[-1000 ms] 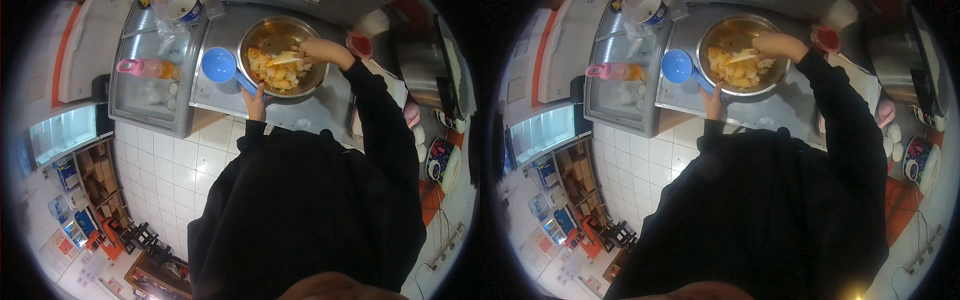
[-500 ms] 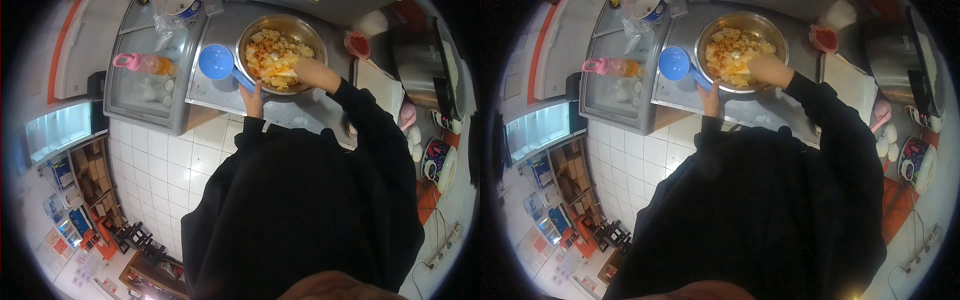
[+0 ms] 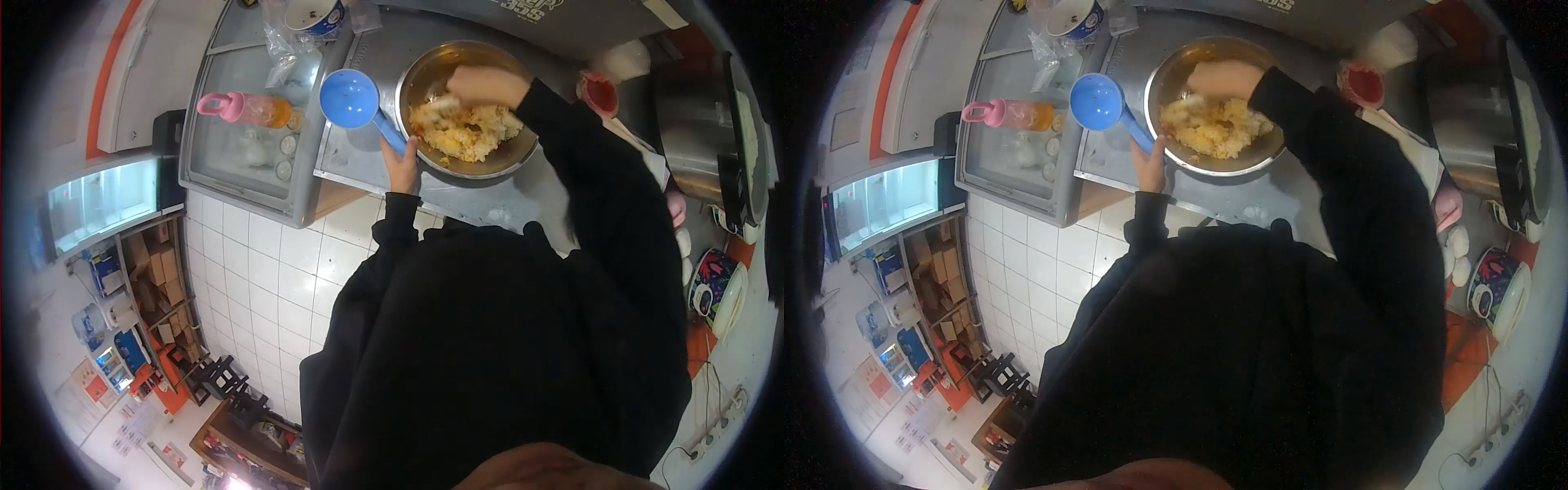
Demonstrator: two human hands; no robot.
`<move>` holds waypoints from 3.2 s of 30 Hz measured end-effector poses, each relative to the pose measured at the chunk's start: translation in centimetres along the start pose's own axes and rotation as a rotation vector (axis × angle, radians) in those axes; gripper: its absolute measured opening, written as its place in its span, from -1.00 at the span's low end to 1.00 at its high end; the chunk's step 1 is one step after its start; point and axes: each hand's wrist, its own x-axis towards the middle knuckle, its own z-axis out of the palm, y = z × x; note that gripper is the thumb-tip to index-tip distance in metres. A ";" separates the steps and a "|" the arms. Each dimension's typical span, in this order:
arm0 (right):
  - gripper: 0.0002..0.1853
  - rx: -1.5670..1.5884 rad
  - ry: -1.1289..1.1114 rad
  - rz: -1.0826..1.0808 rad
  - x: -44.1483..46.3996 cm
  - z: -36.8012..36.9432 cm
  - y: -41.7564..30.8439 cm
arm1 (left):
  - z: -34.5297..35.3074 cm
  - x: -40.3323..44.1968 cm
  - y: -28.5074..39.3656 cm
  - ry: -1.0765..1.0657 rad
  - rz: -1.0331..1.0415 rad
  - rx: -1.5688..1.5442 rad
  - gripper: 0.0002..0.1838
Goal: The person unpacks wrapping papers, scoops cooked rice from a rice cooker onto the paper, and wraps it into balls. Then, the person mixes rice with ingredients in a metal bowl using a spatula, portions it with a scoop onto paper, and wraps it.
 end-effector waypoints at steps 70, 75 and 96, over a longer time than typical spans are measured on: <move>-0.64 0.504 -0.240 0.402 -2.7 -3.6 7.1 | 0.0 -0.1 2.5 -0.191 -0.149 -0.040 -0.50; -0.67 0.583 -0.573 0.283 2.2 -2.3 5.6 | -0.3 1.0 2.0 -0.215 -0.116 0.011 -0.53; -0.88 0.012 0.250 0.310 -9.5 1.7 -1.6 | -0.2 0.3 0.1 -0.111 -0.052 -0.113 -0.44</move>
